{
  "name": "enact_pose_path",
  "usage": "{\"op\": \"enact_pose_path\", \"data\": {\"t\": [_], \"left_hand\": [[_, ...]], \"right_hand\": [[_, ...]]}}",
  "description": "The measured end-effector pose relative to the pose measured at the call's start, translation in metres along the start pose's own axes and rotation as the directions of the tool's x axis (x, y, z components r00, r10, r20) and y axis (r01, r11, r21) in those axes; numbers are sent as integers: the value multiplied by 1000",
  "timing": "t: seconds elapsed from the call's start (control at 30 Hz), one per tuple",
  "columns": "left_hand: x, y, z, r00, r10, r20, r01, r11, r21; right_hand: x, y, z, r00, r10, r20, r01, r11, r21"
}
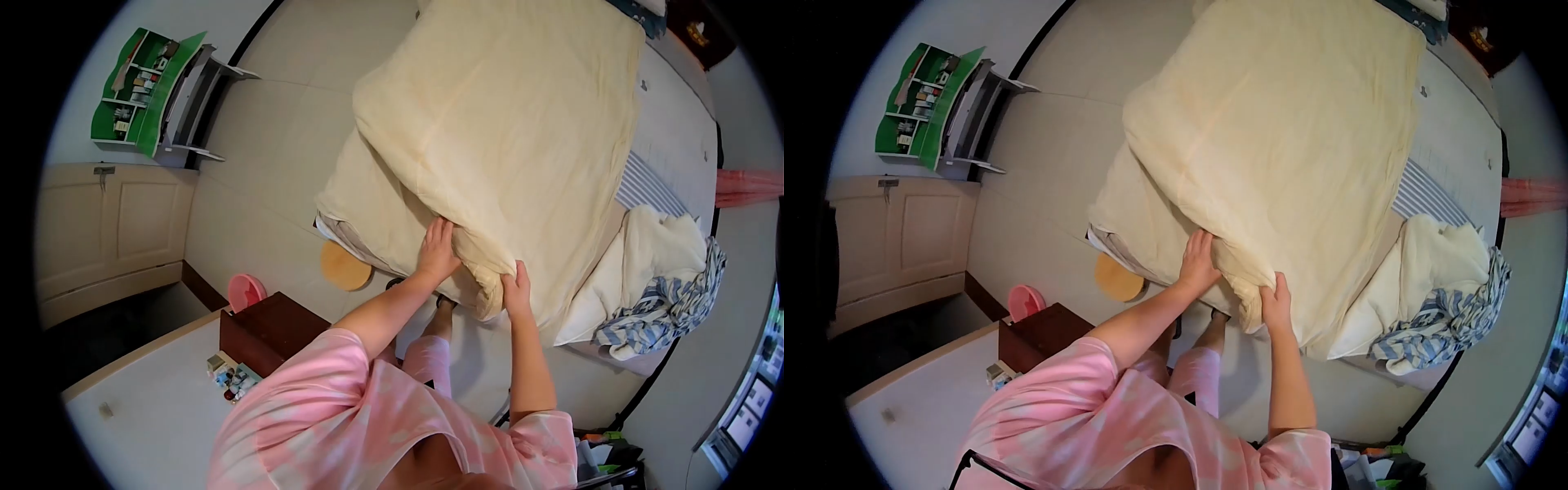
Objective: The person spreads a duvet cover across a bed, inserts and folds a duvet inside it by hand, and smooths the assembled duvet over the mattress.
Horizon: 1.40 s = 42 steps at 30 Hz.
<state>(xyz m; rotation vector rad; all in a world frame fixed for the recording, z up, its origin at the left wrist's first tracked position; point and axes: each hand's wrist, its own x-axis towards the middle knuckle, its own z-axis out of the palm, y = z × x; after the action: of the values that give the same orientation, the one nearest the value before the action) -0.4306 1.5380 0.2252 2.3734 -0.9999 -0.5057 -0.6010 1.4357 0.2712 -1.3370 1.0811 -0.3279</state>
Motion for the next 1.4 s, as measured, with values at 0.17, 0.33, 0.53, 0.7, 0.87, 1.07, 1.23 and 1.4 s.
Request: {"op": "enact_pose_path", "data": {"t": [0.17, 0.33, 0.53, 0.7, 0.87, 1.07, 1.23, 1.4], "left_hand": [[49, -13, 27, 998, 25, -52, -16, 987, 162], [68, -2, -45, 981, -53, 187, 62, 997, -46], [29, -46, -158, 904, 13, 427, -132, 960, 248], [-25, -101, -177, 894, -53, 446, -133, 917, 375], [-58, -118, -150, 847, -143, 512, -17, 955, 295], [-57, -138, -184, 918, -129, 375, 72, 984, 161], [-35, -206, -238, 940, -64, 336, 39, 996, 82], [2, -272, -307, 932, 25, 363, -80, 987, 138]], "right_hand": [[8, -5, -30, 982, 110, 154, -133, 979, 153], [21, -12, -42, 969, 72, 235, -58, 996, -64], [36, -9, -14, 897, -139, 419, 365, 768, -527], [33, -15, 34, 790, -250, 560, 573, 625, -529], [30, 29, 45, 860, -174, 479, 505, 416, -756], [14, 13, 61, 922, 10, 388, 355, 381, -853], [6, -23, 115, 936, 24, 352, 313, 405, -859], [-30, -51, 201, 964, -196, 180, 257, 512, -819]]}}
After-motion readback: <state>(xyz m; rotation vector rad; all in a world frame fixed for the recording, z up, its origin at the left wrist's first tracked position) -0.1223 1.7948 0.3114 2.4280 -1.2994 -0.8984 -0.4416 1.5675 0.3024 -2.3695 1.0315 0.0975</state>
